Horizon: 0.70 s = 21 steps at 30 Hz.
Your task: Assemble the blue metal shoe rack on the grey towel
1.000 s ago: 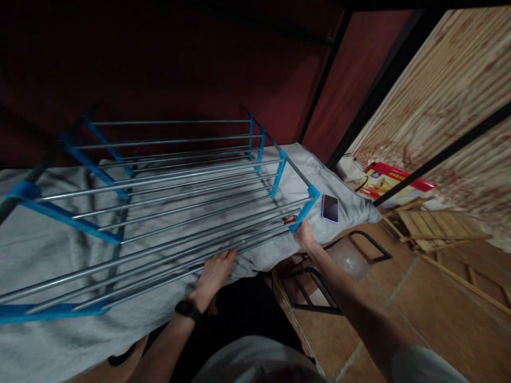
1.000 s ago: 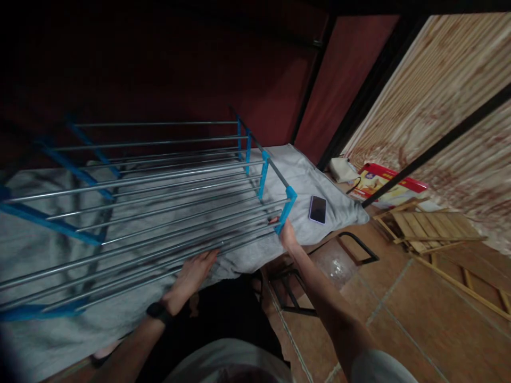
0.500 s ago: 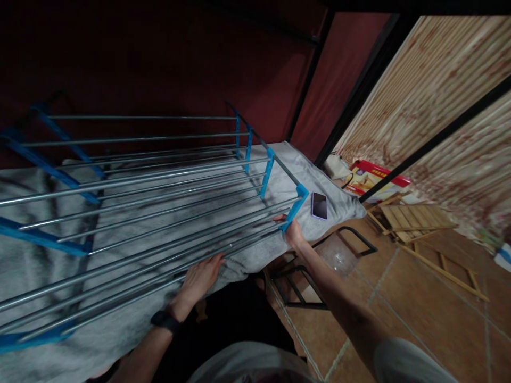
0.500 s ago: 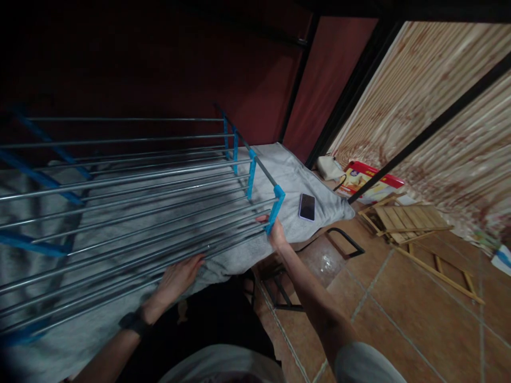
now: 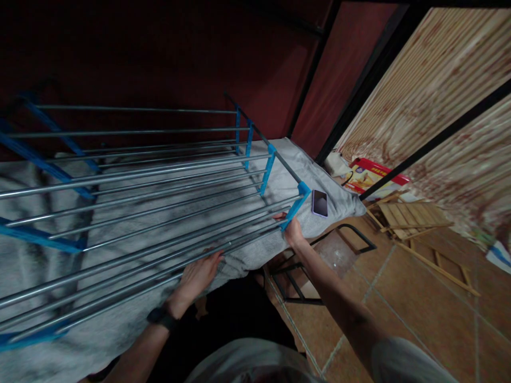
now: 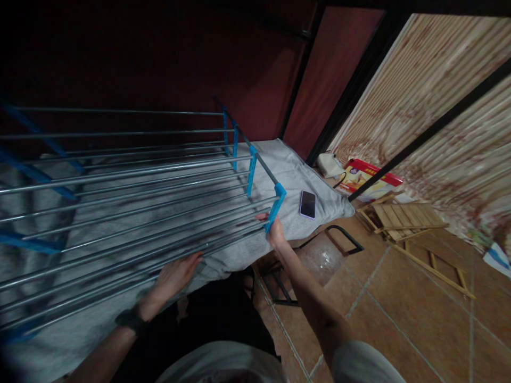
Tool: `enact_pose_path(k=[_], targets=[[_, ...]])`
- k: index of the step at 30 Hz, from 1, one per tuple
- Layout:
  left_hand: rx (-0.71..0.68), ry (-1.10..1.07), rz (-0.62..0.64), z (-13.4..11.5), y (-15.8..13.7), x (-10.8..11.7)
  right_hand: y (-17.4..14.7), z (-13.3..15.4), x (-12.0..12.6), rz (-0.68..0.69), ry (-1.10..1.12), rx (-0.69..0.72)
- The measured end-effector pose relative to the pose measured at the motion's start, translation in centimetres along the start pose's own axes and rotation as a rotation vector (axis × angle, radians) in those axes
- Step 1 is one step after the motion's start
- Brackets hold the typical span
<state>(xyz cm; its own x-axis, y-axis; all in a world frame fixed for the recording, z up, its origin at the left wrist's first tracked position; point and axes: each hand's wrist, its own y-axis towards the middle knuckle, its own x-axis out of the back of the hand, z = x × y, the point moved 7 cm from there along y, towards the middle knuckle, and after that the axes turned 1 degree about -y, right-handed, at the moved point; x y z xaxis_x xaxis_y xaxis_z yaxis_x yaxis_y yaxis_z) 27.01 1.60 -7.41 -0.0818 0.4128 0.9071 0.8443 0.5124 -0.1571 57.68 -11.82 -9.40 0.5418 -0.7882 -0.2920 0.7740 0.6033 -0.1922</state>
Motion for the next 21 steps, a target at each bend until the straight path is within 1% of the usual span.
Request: enact_pose_path(k=[5, 11, 14, 17, 19, 21], targets=[[0.005, -0.038, -0.029, 0.1, -0.1, 0.0, -0.1, 0.0, 0.0, -0.013, 0.009, 0.006], [-0.043, -0.045, -0.058, 0.4, 0.0, -0.2, -0.3, -0.2, 0.0, -0.007, 0.025, -0.005], [-0.034, -0.033, -0.036, 0.3, 0.0, -0.3, -0.3, -0.1, -0.2, -0.007, 0.021, 0.011], [-0.019, 0.001, 0.003, -0.3, -0.2, -0.3, -0.5, -0.1, -0.1, -0.022, -0.015, 0.025], [-0.050, 0.030, 0.015, -1.1, -0.5, -0.1, -0.5, -0.1, 0.1, -0.038, -0.039, 0.037], [-0.106, 0.066, 0.025, -1.9, -0.8, 0.3, -0.5, 0.0, 0.3, -0.027, -0.055, 0.041]])
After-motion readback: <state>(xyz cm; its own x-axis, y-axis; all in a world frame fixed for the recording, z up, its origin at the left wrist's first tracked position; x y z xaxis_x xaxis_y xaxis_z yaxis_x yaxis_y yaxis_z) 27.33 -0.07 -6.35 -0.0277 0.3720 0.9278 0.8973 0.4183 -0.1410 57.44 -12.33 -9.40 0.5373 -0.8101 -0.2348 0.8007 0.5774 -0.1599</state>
